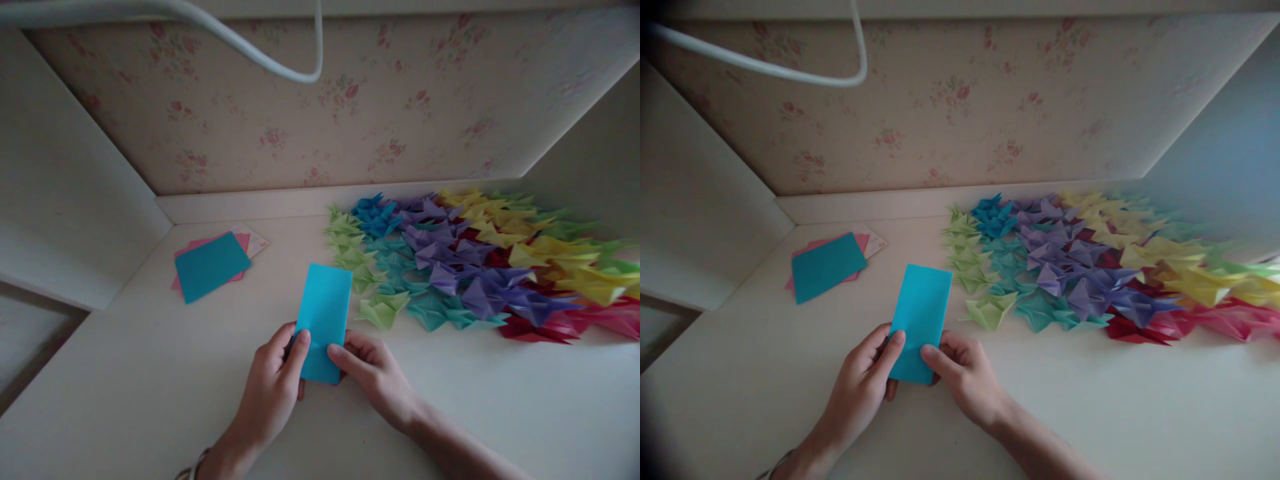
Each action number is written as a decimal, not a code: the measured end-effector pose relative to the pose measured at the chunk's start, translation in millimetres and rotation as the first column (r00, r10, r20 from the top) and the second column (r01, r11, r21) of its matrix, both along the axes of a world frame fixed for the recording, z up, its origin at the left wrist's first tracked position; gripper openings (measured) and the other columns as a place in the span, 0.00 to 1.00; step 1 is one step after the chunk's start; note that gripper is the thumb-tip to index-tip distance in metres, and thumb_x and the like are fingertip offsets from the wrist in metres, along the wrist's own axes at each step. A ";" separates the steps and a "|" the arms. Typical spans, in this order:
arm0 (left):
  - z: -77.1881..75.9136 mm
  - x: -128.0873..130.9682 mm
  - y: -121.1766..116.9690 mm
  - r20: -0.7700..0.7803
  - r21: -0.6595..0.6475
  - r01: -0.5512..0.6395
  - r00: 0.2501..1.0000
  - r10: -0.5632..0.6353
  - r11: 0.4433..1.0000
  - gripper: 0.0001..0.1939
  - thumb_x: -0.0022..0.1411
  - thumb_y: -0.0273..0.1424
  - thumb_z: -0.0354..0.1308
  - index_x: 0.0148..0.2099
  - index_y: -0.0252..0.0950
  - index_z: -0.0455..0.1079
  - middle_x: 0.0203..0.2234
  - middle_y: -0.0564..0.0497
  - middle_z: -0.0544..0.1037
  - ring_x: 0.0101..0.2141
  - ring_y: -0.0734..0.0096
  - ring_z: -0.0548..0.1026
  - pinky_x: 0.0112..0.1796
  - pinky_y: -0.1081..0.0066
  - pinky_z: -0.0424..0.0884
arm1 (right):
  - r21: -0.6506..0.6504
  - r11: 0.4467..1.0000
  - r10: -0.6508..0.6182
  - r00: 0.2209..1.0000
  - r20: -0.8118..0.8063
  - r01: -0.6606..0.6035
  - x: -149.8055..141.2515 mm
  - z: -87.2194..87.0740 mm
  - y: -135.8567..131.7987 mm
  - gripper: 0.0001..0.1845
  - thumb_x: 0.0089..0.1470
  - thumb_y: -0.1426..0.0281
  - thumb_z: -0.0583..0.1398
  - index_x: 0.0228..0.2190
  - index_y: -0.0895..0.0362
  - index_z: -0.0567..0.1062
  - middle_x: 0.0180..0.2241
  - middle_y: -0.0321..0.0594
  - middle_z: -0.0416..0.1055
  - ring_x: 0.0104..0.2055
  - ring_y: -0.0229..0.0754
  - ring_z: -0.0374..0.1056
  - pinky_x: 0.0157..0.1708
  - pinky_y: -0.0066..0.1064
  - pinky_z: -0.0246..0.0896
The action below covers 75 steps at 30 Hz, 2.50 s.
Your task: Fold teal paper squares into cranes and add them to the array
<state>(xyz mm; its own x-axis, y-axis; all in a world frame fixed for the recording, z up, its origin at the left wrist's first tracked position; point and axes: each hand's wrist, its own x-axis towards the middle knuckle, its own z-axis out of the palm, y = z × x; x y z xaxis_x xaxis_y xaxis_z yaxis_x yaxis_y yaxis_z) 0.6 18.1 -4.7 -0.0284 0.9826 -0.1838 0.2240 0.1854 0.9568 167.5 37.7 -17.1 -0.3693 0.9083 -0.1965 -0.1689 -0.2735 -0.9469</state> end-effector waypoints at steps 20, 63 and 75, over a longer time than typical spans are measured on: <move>12.4 -11.4 12.8 0.648 -0.307 0.032 0.739 0.185 0.951 0.17 0.64 0.38 0.59 0.54 0.38 0.71 0.37 0.49 0.79 0.30 0.72 0.76 0.24 0.76 0.70 | 0.507 0.858 -0.029 0.978 0.206 -0.081 16.9 -2.1 3.8 0.11 0.61 0.66 0.60 0.32 0.56 0.80 0.33 0.40 0.77 0.34 0.41 0.71 0.35 0.29 0.65; -5.3 -11.4 10.0 0.028 0.041 -0.115 0.993 0.113 0.993 0.21 0.59 0.39 0.64 0.53 0.36 0.76 0.35 0.49 0.85 0.33 0.66 0.81 0.32 0.75 0.75 | 0.121 0.966 -0.242 0.964 0.109 0.229 4.8 -12.8 4.2 0.15 0.51 0.59 0.66 0.34 0.58 0.81 0.31 0.41 0.79 0.32 0.43 0.74 0.33 0.33 0.71; -3.3 -12.1 9.0 -0.097 0.119 -0.056 0.993 0.068 0.991 0.20 0.61 0.41 0.62 0.51 0.37 0.76 0.34 0.49 0.84 0.32 0.65 0.81 0.31 0.74 0.75 | 0.221 0.964 -0.199 0.955 0.218 0.150 8.2 -7.4 6.2 0.10 0.53 0.62 0.65 0.29 0.57 0.81 0.28 0.39 0.76 0.30 0.41 0.70 0.30 0.28 0.66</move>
